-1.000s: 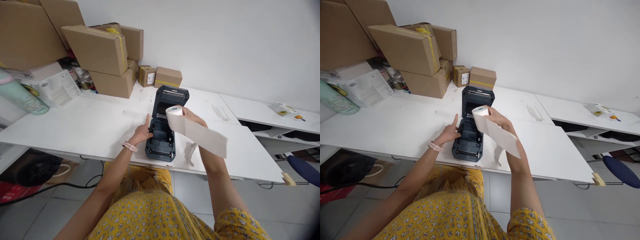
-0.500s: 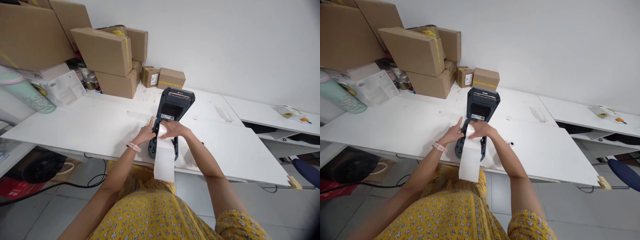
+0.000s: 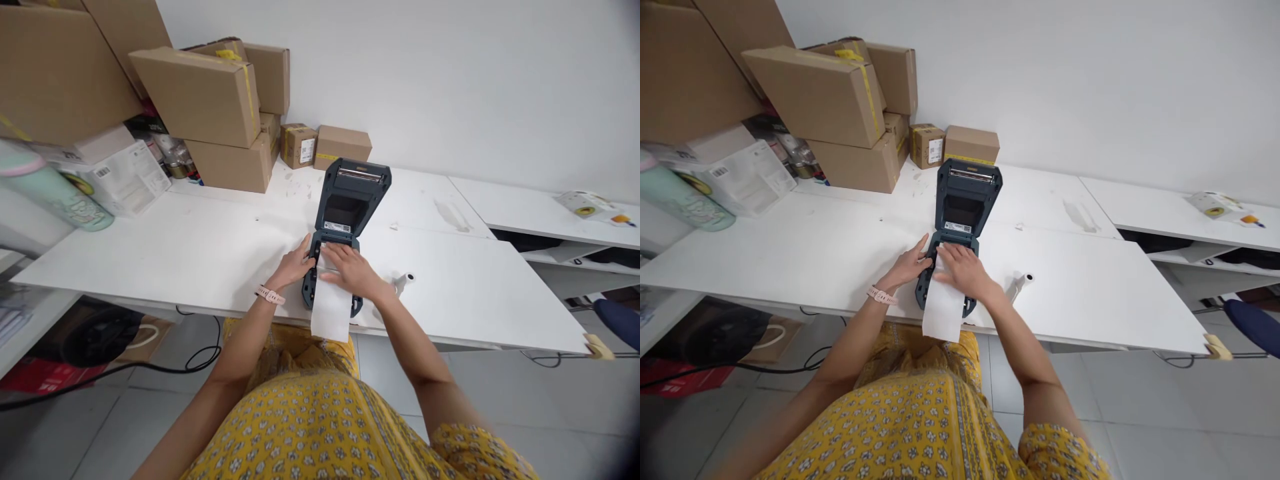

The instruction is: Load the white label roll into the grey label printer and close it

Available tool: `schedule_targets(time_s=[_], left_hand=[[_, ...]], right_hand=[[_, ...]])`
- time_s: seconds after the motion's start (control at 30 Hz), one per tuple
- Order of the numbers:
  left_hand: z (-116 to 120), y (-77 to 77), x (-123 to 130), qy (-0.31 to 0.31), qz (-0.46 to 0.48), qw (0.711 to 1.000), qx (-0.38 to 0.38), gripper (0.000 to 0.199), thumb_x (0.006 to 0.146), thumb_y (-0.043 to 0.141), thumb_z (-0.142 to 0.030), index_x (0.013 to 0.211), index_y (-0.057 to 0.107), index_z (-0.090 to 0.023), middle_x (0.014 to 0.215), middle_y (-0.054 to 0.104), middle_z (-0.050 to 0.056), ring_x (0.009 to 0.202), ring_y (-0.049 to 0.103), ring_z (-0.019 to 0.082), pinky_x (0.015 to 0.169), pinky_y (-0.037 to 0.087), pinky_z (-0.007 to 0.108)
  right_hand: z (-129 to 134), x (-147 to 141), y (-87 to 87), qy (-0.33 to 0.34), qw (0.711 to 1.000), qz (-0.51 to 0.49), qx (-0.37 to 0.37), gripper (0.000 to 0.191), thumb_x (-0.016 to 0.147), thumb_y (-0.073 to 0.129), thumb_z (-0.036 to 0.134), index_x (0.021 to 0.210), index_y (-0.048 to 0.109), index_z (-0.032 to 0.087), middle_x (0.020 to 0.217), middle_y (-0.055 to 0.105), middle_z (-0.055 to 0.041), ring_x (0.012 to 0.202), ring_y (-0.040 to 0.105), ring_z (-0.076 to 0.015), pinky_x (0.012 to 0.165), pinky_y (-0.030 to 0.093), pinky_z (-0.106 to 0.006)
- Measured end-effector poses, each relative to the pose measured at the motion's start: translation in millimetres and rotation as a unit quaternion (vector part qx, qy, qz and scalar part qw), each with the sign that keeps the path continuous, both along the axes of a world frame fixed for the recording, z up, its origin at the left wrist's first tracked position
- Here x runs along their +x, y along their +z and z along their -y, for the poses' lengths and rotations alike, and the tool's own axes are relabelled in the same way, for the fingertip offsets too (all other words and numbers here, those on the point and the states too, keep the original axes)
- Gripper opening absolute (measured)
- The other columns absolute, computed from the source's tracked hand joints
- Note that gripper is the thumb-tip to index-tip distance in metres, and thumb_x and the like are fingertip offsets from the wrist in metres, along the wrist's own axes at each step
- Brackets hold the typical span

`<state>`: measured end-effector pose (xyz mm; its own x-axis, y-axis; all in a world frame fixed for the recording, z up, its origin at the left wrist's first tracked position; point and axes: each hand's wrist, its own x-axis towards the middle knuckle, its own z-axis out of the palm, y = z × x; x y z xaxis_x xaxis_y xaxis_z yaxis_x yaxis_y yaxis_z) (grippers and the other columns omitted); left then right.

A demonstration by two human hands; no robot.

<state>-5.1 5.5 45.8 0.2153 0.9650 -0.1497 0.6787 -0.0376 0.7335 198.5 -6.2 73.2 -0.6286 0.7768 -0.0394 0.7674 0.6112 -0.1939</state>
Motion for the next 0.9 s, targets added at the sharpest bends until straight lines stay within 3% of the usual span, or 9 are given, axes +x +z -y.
schedule_targets(time_s=[0.13,0.23,0.37,0.53,0.63,0.7,0.8,0.83,0.9], left_hand=[[1,1.9,2,0.001,-0.030,0.999,0.010,0.076,0.097,0.047,-0.026,0.166,0.018,-0.022,0.148,0.062,0.010,0.134,0.061,0.029,0.108,0.047,0.040],[1,1.7,4,0.002,-0.049,0.999,0.017,0.075,0.096,0.047,-0.025,0.166,0.019,-0.023,0.146,0.064,0.009,0.133,0.062,0.029,0.109,0.047,0.040],[5,-1.9,8,0.006,-0.056,0.998,0.037,0.070,0.098,0.044,-0.025,0.165,0.022,-0.021,0.142,0.067,0.010,0.131,0.064,0.030,0.109,0.047,0.042],[10,-6.9,12,0.041,-0.069,0.996,0.046,0.062,0.101,0.040,-0.028,0.162,0.033,-0.019,0.140,0.068,0.014,0.127,0.066,0.036,0.108,0.047,0.049],[17,-15.4,14,0.065,-0.005,0.997,0.036,0.060,0.102,0.041,-0.030,0.161,0.035,-0.020,0.148,0.061,0.014,0.135,0.059,0.037,0.114,0.042,0.053],[29,-25.4,16,0.080,0.094,0.992,0.027,0.064,0.101,0.046,-0.037,0.162,0.032,-0.021,0.161,0.047,0.012,0.146,0.048,0.035,0.121,0.036,0.051],[52,-41.7,19,0.082,0.265,0.961,-0.003,0.093,0.091,0.067,-0.049,0.166,0.017,-0.024,0.168,0.034,0.011,0.153,0.038,0.032,0.124,0.034,0.048],[60,-45.8,19,0.080,0.305,0.949,-0.022,0.101,0.088,0.072,-0.050,0.166,0.014,-0.026,0.168,0.034,0.011,0.153,0.038,0.033,0.124,0.035,0.049],[71,-50.2,20,0.083,0.354,0.930,-0.046,0.111,0.081,0.079,-0.050,0.166,0.012,-0.027,0.168,0.035,0.012,0.152,0.040,0.033,0.124,0.035,0.050]], right_hand=[[64,5,-25.3,0.018,0.999,-0.027,0.029,0.072,0.101,0.037,0.065,0.156,0.043,0.018,0.167,0.036,-0.0158,0.155,0.034,-0.0357,0.124,0.034,-0.055],[88,2,-42.0,-0.016,0.997,-0.043,0.057,0.072,0.100,0.040,0.066,0.158,0.040,0.024,0.169,0.033,-0.0125,0.158,0.029,-0.0322,0.126,0.033,-0.054],[91,-5,-45.2,-0.039,0.995,-0.042,0.079,0.074,0.099,0.040,0.067,0.156,0.045,0.020,0.168,0.034,-0.0135,0.156,0.033,-0.0337,0.124,0.036,-0.054],[86,-11,-40.5,-0.038,0.997,-0.047,0.055,0.079,0.096,0.046,0.069,0.156,0.045,0.018,0.168,0.033,-0.0153,0.156,0.034,-0.0355,0.123,0.037,-0.056],[90,-9,-40.2,-0.043,0.995,-0.086,0.030,0.081,0.095,0.051,0.068,0.156,0.045,0.017,0.168,0.032,-0.0167,0.156,0.031,-0.0372,0.124,0.035,-0.059],[92,0,-35.4,-0.023,0.989,-0.145,-0.001,0.079,0.091,0.058,0.069,0.152,0.051,0.019,0.165,0.038,-0.0153,0.155,0.034,-0.0376,0.124,0.034,-0.061],[78,27,-13.8,-0.013,0.951,-0.305,-0.047,0.049,0.094,0.060,0.063,0.130,0.071,0.031,0.139,0.070,-0.0060,0.136,0.061,-0.0313,0.120,0.043,-0.058],[65,37,-2.7,-0.043,0.925,-0.375,-0.039,0.038,0.098,0.057,0.059,0.120,0.076,0.034,0.123,0.078,-0.0028,0.124,0.069,-0.0277,0.116,0.047,-0.055],[24,56,22.5,-0.190,0.836,-0.506,0.096,0.039,0.100,0.052,0.058,0.117,0.074,0.031,0.121,0.077,-0.0044,0.120,0.070,-0.0262,0.113,0.050,-0.054]])
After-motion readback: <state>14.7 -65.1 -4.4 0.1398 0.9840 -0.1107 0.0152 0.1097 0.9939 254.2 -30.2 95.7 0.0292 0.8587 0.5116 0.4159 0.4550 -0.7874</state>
